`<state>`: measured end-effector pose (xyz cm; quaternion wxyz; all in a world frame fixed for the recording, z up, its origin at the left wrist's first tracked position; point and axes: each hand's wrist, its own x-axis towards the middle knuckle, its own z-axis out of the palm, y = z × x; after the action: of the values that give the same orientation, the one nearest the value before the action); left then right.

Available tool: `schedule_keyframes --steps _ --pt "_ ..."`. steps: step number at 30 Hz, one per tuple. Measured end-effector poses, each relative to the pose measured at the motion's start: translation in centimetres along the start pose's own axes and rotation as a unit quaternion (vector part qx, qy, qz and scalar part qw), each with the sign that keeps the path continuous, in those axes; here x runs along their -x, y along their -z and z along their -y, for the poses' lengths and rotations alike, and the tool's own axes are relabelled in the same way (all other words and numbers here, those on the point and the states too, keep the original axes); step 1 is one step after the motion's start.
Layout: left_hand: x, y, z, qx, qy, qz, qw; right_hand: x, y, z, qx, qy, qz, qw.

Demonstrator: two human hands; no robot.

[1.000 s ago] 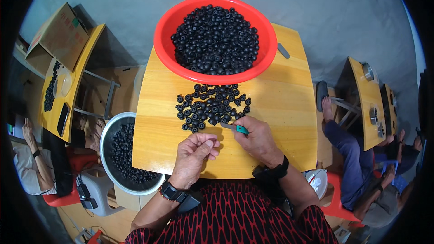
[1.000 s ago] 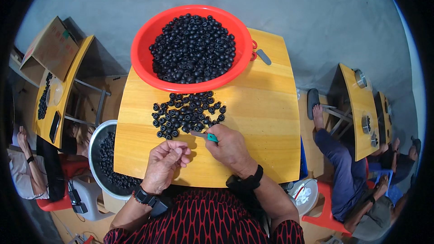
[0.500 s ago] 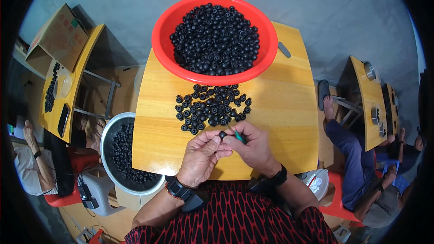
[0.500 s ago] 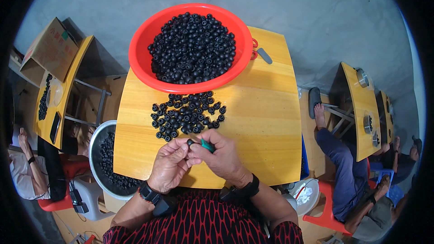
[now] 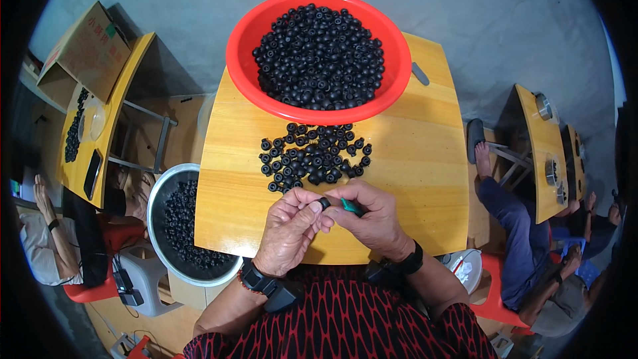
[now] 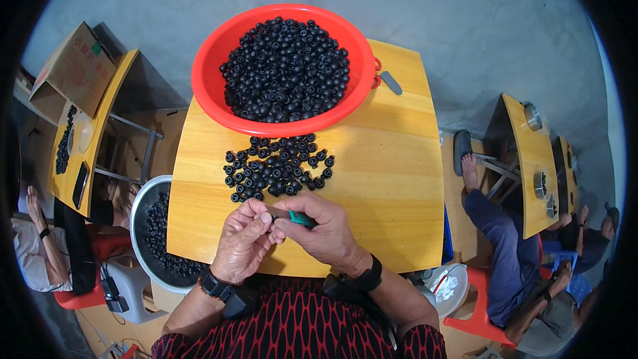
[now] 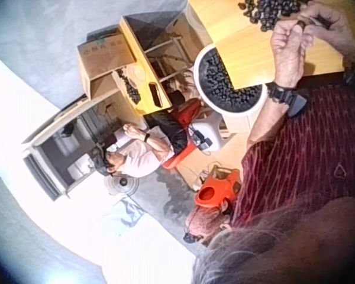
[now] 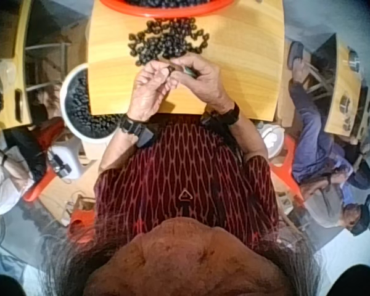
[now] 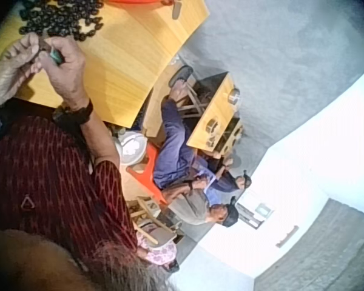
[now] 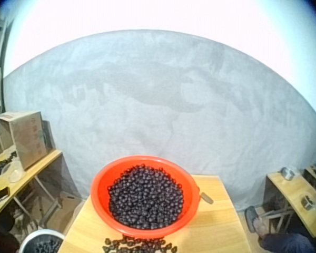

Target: Sorting and processing small black berries on a table using a small tool.

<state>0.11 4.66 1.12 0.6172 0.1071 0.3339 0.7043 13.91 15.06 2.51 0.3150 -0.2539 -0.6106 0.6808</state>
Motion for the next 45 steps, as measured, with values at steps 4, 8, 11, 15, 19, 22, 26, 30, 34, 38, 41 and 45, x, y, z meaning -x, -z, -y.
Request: schedule_keyframes --steps 4,8,11,15,19,22,26,30,34,38,41,45 --pt "0.1 0.2 -0.1 -0.02 0.009 -0.009 1.0 -0.5 0.9 -0.1 0.181 0.134 0.055 0.973" --pt "0.1 0.0 -0.1 -0.004 0.021 -0.019 1.0 -0.4 0.9 -0.2 0.191 0.16 0.042 0.968" --pt "0.0 -0.1 0.0 0.006 0.021 -0.028 0.999 -0.2 0.7 -0.1 0.191 0.175 0.034 0.965" --pt "-0.2 0.3 0.2 0.015 0.007 -0.018 1.0 0.2 0.6 -0.5 0.221 0.192 0.023 0.956" --pt "-0.1 0.2 -0.3 0.024 0.015 -0.025 0.999 0.7 0.9 -1.0 0.16 0.091 0.002 0.983" --pt "0.0 0.4 -0.3 0.033 0.016 -0.033 0.999 0.8 1.3 -0.3 0.103 -0.002 -0.023 0.994" --pt "0.0 0.7 -0.2 0.058 0.02 -0.012 0.998 1.2 2.2 -0.1 0.165 -0.001 0.031 0.986" --pt "0.0 0.6 -0.2 0.063 0.017 -0.004 0.998 1.5 2.1 0.1 0.208 0.047 0.064 0.975" --pt "0.0 0.9 -0.2 0.072 0.007 -0.004 0.997 1.2 1.5 0.4 0.21 0.081 0.063 0.972" --pt "0.0 1.1 0.0 0.074 -0.001 -0.003 0.997 1.0 1.3 0.3 0.23 0.115 0.069 0.964" --pt "0.0 1.0 0.0 0.075 -0.004 0.0 0.997 0.9 1.3 0.0 0.237 0.138 0.067 0.959" --pt "0.0 1.0 -0.1 0.078 -0.005 0.0 0.997 1.0 1.3 0.0 0.251 0.132 0.07 0.956"
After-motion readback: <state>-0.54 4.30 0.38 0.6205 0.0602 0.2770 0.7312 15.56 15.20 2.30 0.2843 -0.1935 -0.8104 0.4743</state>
